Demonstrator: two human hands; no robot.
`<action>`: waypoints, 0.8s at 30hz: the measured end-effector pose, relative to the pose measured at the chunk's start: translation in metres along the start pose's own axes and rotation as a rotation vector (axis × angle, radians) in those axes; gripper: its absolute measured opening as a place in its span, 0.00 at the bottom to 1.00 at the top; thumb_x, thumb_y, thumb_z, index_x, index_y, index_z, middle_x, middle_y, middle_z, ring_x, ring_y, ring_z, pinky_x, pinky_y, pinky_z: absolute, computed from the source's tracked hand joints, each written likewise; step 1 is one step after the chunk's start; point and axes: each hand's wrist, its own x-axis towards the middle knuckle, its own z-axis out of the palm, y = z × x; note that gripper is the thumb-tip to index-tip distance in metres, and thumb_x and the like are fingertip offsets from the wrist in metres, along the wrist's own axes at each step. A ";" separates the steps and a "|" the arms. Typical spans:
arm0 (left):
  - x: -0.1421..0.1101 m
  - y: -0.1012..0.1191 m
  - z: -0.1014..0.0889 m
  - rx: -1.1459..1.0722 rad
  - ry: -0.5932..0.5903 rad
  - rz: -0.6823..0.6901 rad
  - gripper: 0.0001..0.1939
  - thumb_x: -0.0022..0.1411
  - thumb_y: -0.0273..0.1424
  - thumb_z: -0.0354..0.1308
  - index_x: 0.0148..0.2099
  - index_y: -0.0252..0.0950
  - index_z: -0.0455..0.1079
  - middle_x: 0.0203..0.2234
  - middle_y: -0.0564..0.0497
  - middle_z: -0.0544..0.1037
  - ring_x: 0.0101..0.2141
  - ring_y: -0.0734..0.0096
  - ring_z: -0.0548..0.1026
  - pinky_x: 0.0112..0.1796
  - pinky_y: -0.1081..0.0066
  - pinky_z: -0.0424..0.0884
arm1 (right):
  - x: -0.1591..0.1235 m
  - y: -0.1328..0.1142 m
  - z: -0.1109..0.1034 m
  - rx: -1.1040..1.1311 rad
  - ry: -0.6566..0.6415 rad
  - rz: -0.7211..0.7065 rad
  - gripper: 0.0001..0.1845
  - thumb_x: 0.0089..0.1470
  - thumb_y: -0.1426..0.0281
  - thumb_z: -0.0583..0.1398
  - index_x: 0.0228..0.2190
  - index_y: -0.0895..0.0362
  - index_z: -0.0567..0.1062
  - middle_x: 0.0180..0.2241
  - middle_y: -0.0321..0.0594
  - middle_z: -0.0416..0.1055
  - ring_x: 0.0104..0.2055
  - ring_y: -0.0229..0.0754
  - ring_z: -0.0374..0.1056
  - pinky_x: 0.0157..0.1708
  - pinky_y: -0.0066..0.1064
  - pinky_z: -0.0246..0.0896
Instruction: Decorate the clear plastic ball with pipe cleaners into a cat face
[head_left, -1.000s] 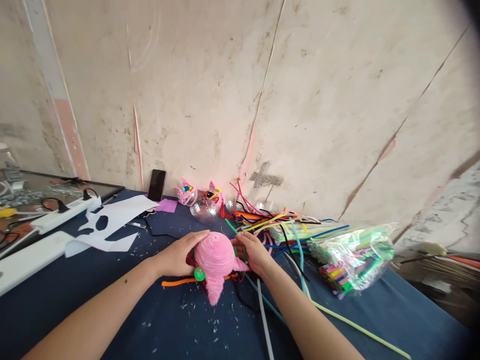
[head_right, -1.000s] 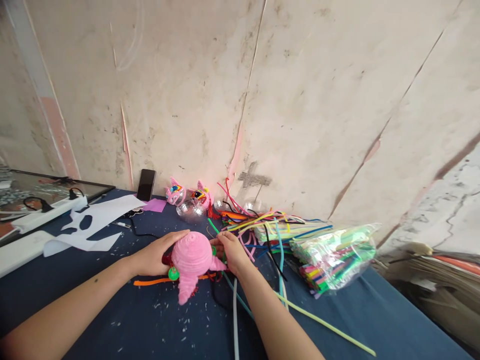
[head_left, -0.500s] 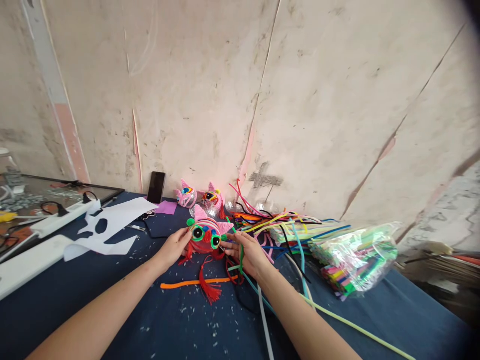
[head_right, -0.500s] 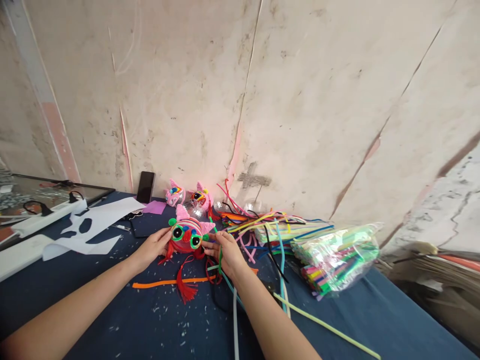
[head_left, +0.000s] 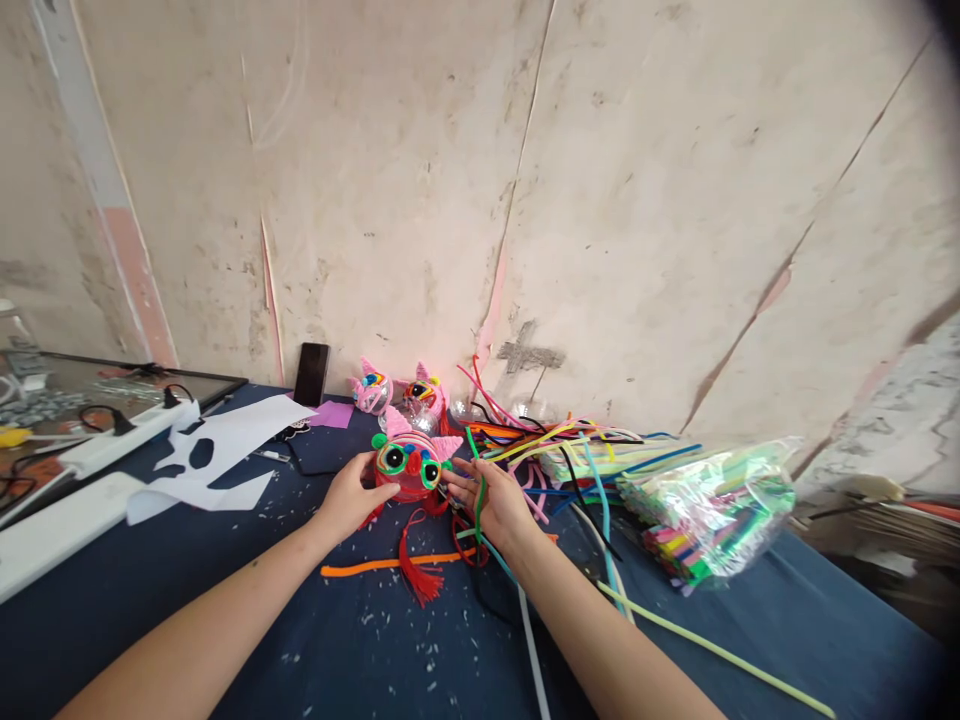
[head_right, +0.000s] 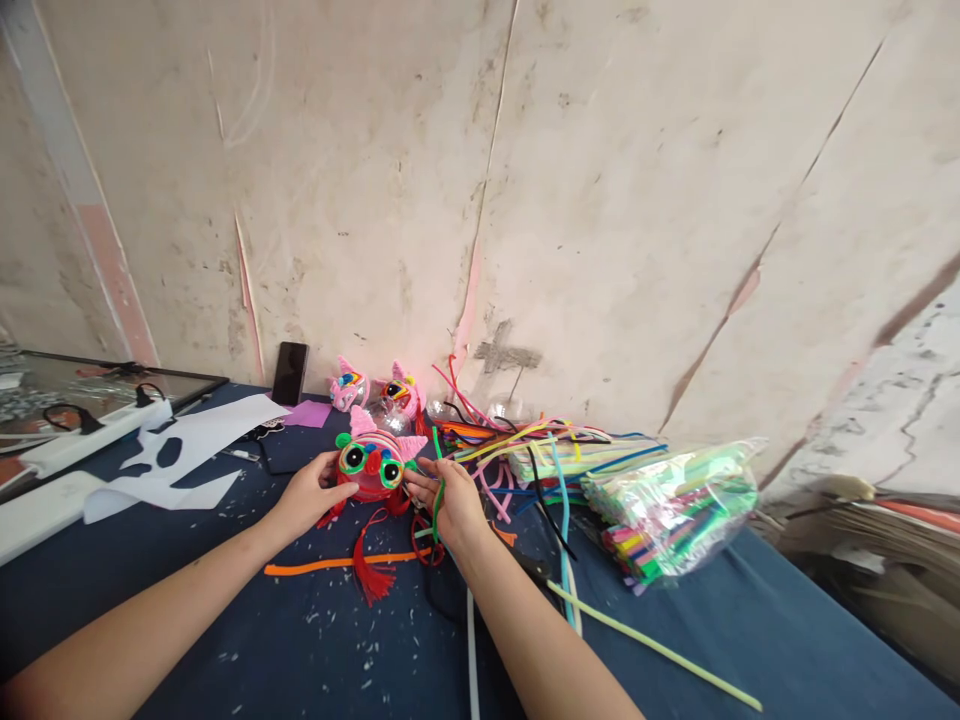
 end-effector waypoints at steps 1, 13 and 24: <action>0.000 -0.001 0.001 0.000 0.008 -0.013 0.25 0.46 0.35 0.65 0.47 0.32 0.67 0.42 0.42 0.78 0.42 0.56 0.76 0.44 0.58 0.70 | 0.000 0.000 0.001 0.001 0.000 -0.020 0.11 0.47 0.69 0.63 0.25 0.55 0.65 0.34 0.42 0.76 0.34 0.49 0.76 0.30 0.35 0.71; -0.003 0.002 0.004 0.085 0.159 -0.016 0.36 0.43 0.40 0.67 0.53 0.31 0.61 0.41 0.42 0.74 0.35 0.62 0.75 0.36 0.62 0.72 | -0.009 0.002 0.010 -0.217 -0.133 -0.122 0.21 0.37 0.57 0.69 0.24 0.56 0.66 0.39 0.41 0.74 0.38 0.45 0.74 0.32 0.31 0.68; -0.015 0.031 -0.015 0.170 0.233 0.277 0.11 0.61 0.38 0.50 0.31 0.38 0.65 0.27 0.52 0.71 0.31 0.69 0.70 0.37 0.69 0.66 | -0.012 -0.005 0.011 -0.407 -0.128 -0.217 0.19 0.42 0.55 0.65 0.23 0.56 0.67 0.26 0.37 0.72 0.22 0.35 0.65 0.19 0.24 0.58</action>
